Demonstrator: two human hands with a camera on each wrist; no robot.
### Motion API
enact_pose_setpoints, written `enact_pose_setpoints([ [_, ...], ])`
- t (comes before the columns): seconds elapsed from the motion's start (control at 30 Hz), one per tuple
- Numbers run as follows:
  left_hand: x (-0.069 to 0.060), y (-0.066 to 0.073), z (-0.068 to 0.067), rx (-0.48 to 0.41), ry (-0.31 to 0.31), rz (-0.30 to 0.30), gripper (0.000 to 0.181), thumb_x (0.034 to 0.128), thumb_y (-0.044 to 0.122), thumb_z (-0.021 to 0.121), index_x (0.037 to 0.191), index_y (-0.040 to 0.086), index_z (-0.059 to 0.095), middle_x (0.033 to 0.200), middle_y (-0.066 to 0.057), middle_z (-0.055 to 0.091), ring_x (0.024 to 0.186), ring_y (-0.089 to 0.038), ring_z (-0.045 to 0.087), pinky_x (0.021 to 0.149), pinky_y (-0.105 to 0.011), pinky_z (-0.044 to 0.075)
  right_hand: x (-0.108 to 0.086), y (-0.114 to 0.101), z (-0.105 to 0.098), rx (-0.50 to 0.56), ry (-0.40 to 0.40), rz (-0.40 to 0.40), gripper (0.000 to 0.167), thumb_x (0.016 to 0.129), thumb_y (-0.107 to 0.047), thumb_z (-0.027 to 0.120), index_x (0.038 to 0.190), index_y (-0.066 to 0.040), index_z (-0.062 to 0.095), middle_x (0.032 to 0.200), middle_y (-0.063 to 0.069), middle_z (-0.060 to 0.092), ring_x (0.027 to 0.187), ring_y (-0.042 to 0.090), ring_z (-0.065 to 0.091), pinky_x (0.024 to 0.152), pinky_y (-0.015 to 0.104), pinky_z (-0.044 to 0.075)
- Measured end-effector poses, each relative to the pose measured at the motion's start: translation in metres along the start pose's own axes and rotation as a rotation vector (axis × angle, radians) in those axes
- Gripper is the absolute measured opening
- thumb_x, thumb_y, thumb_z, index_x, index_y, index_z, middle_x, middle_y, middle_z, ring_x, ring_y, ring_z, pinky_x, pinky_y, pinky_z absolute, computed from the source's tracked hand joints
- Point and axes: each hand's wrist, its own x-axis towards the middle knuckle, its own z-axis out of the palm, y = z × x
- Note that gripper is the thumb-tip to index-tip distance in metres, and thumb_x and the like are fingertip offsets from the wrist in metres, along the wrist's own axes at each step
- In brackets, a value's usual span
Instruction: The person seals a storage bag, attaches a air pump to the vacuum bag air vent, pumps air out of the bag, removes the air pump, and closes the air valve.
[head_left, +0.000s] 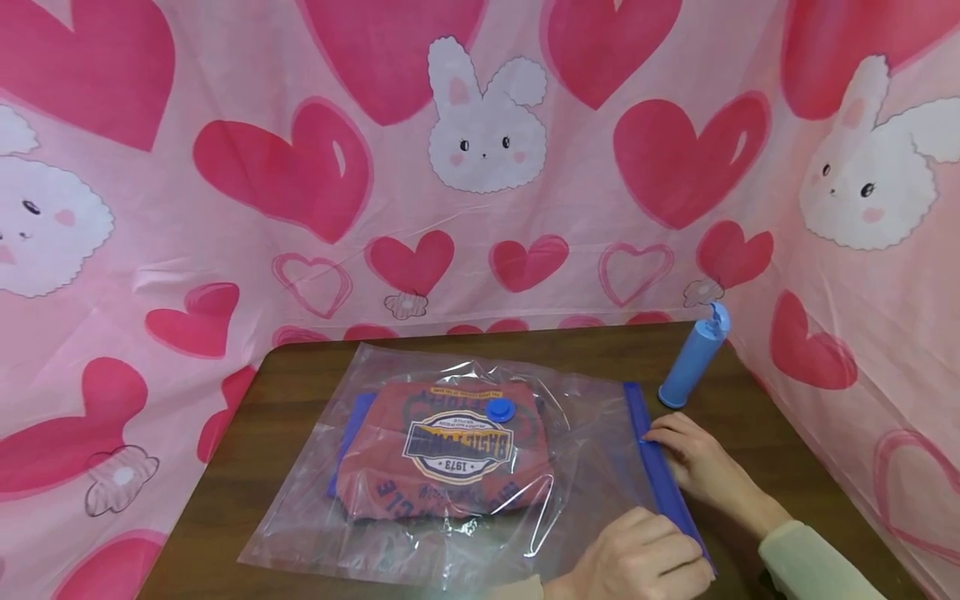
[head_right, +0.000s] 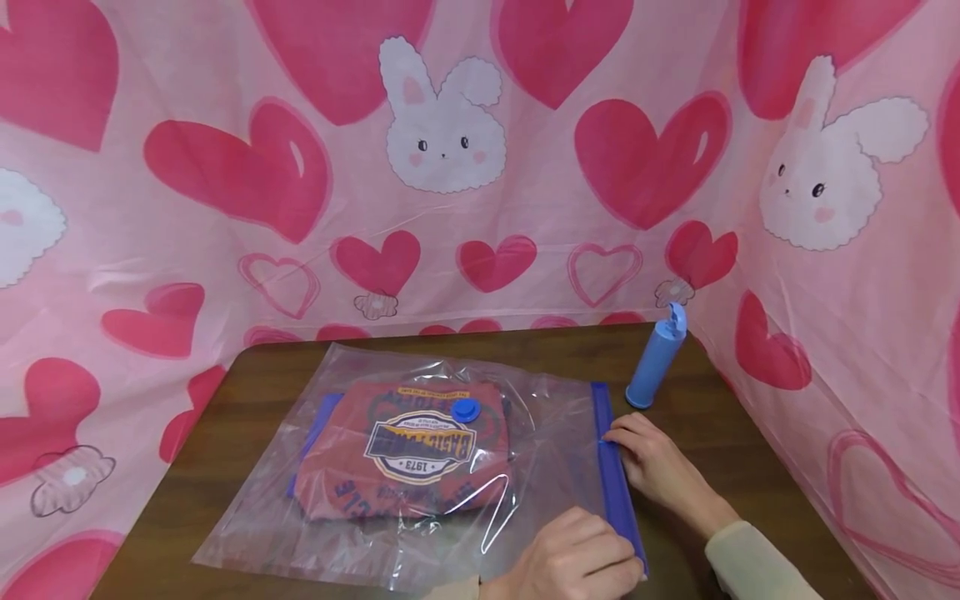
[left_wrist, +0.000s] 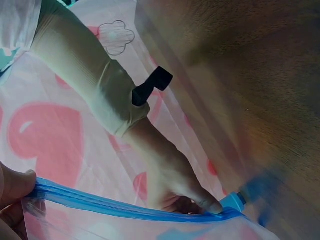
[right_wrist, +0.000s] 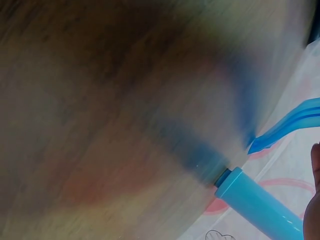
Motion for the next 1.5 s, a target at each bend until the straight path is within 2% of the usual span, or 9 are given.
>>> enact_pose_setpoints([
  [0.27, -0.005, 0.008, 0.012, -0.032, 0.014, -0.040, 0.022, 0.1029, 0.022, 0.057, 0.094, 0.029, 0.076, 0.093, 0.017, 0.066, 0.092, 0.002, 0.060, 0.082, -0.012, 0.041, 0.000, 0.007, 0.002, -0.008, 0.047, -0.047, 0.037, 0.110, -0.025, 0.050, 0.099, -0.001, 0.075, 0.100, 0.010, 0.070, 0.090, 0.025, 0.064, 0.089, 0.017, 0.047],
  [0.53, -0.007, 0.013, 0.018, -0.079, 0.022, -0.078, 0.019, 0.1023, 0.026, 0.060, 0.095, 0.029, 0.077, 0.093, 0.018, 0.066, 0.092, 0.004, 0.058, 0.085, -0.011, 0.040, -0.006, 0.002, 0.001, -0.026, -0.009, 0.010, 0.039, 0.112, -0.028, 0.047, 0.101, -0.002, 0.075, 0.102, 0.009, 0.070, 0.095, 0.021, 0.062, 0.094, 0.013, 0.043],
  [0.67, -0.007, 0.015, 0.017, -0.100, 0.003, -0.095, 0.019, 0.1023, 0.027, 0.060, 0.095, 0.029, 0.077, 0.093, 0.018, 0.065, 0.093, 0.004, 0.057, 0.086, -0.010, 0.039, -0.005, 0.003, 0.001, -0.030, 0.005, -0.010, 0.038, 0.112, -0.026, 0.049, 0.101, -0.002, 0.075, 0.103, 0.010, 0.070, 0.095, 0.021, 0.062, 0.095, 0.014, 0.043],
  [0.97, -0.003, 0.005, 0.010, -0.030, -0.017, -0.032, 0.020, 0.1036, 0.027, 0.058, 0.096, 0.031, 0.076, 0.094, 0.020, 0.066, 0.093, 0.004, 0.059, 0.086, -0.011, 0.041, 0.000, 0.007, 0.003, -0.003, 0.015, -0.036, 0.037, 0.111, -0.024, 0.049, 0.101, -0.001, 0.075, 0.103, 0.010, 0.070, 0.095, 0.021, 0.062, 0.094, 0.015, 0.044],
  [1.3, -0.005, 0.005, 0.015, -0.045, 0.005, -0.070, 0.019, 0.1030, 0.026, 0.059, 0.096, 0.029, 0.077, 0.094, 0.018, 0.066, 0.094, 0.003, 0.059, 0.087, -0.012, 0.041, 0.005, 0.016, 0.004, -0.020, 0.027, -0.055, 0.037, 0.110, -0.024, 0.048, 0.098, -0.001, 0.076, 0.101, 0.011, 0.070, 0.091, 0.023, 0.064, 0.091, 0.016, 0.045],
  [1.5, -0.001, 0.002, 0.011, -0.012, -0.011, -0.050, 0.021, 0.1037, 0.026, 0.057, 0.097, 0.030, 0.076, 0.095, 0.019, 0.066, 0.094, 0.003, 0.059, 0.085, -0.011, 0.041, 0.008, 0.020, 0.003, -0.002, 0.009, -0.050, 0.033, 0.108, -0.019, 0.049, 0.100, 0.001, 0.075, 0.102, 0.012, 0.070, 0.092, 0.023, 0.063, 0.093, 0.015, 0.044],
])
